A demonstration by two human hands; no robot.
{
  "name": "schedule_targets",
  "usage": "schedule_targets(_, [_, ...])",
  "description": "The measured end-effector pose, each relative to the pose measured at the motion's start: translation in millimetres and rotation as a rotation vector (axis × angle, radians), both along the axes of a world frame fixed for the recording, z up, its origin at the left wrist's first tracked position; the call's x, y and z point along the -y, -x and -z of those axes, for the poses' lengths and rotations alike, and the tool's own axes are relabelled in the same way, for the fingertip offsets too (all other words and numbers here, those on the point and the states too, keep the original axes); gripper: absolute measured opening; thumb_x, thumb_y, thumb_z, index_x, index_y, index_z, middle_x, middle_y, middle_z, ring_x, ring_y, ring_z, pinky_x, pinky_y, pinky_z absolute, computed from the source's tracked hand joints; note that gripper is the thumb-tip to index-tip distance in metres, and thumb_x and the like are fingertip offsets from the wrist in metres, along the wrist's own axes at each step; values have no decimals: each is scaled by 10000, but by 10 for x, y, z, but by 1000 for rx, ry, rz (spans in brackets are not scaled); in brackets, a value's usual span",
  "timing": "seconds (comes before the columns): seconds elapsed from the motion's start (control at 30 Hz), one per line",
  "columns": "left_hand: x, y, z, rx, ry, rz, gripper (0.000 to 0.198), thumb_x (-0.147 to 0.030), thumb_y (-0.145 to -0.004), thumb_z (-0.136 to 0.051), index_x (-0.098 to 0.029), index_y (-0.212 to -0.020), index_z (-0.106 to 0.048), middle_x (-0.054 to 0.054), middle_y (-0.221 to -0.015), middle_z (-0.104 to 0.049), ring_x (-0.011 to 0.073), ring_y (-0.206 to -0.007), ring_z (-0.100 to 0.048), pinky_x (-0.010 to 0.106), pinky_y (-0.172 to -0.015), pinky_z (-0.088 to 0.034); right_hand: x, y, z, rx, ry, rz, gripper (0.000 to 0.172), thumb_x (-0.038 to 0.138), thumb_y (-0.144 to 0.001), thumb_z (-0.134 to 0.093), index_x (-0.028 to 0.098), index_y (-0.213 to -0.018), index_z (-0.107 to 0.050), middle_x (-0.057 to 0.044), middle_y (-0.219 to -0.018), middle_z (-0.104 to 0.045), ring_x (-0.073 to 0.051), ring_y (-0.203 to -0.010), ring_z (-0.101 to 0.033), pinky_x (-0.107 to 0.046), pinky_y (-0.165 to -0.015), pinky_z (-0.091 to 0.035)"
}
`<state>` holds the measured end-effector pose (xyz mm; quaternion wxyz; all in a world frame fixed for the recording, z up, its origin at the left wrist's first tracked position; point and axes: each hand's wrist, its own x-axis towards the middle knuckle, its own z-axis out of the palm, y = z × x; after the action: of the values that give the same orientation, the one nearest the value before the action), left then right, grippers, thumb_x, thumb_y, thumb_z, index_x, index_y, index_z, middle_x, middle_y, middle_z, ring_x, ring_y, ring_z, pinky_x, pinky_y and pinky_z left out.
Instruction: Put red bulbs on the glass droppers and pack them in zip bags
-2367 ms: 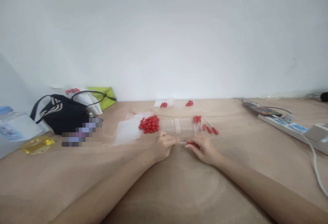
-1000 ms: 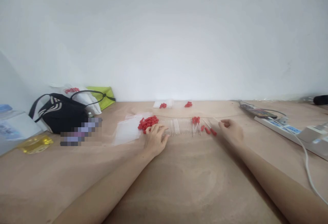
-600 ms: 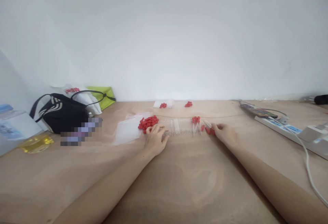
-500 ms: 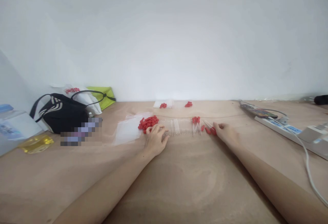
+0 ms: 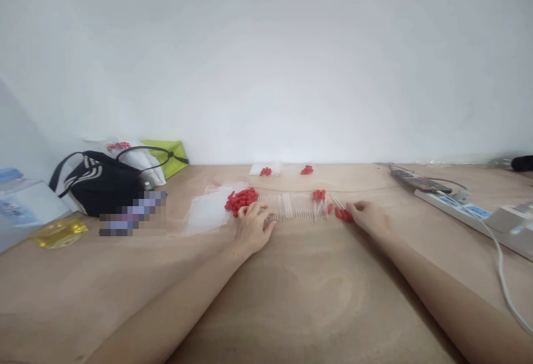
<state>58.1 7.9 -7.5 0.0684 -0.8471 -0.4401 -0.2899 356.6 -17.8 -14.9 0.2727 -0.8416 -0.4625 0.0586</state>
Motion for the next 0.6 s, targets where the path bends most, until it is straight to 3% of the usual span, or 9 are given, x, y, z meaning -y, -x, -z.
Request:
schedule_targets(0.17, [0,-9,-1,7,0,-21,144,-242,-744,-562,-232,-881,-605,50,-995,-554,233,-962,-465,402,-800,-278,46,66,-83,-15,-34,-42,322,484,-697,-460,216,-701,-637,-37,-687,-647,-194,-706,-589,-295,-668,-382])
schedule_targets(0.37, [-79,-43,-94,31,13,-150,77,-226,-737,-550,-210,-772,-617,45,-906,-564,230,-903,-466,368,-740,-319,78,155,-127,68,9,-126,361,558,-620,-513,214,-638,-619,-47,-736,-637,-213,-730,-574,-316,-664,-372])
schedule_targets(0.6, [-278,-236,-227,-25,124,-212,105,-239,-711,-541,-193,-672,-628,71,-881,-576,267,-896,-467,397,-742,-327,67,209,-90,150,-7,-160,310,496,-649,-517,208,-647,-630,-59,-819,-626,-208,-735,-576,-304,-639,-380])
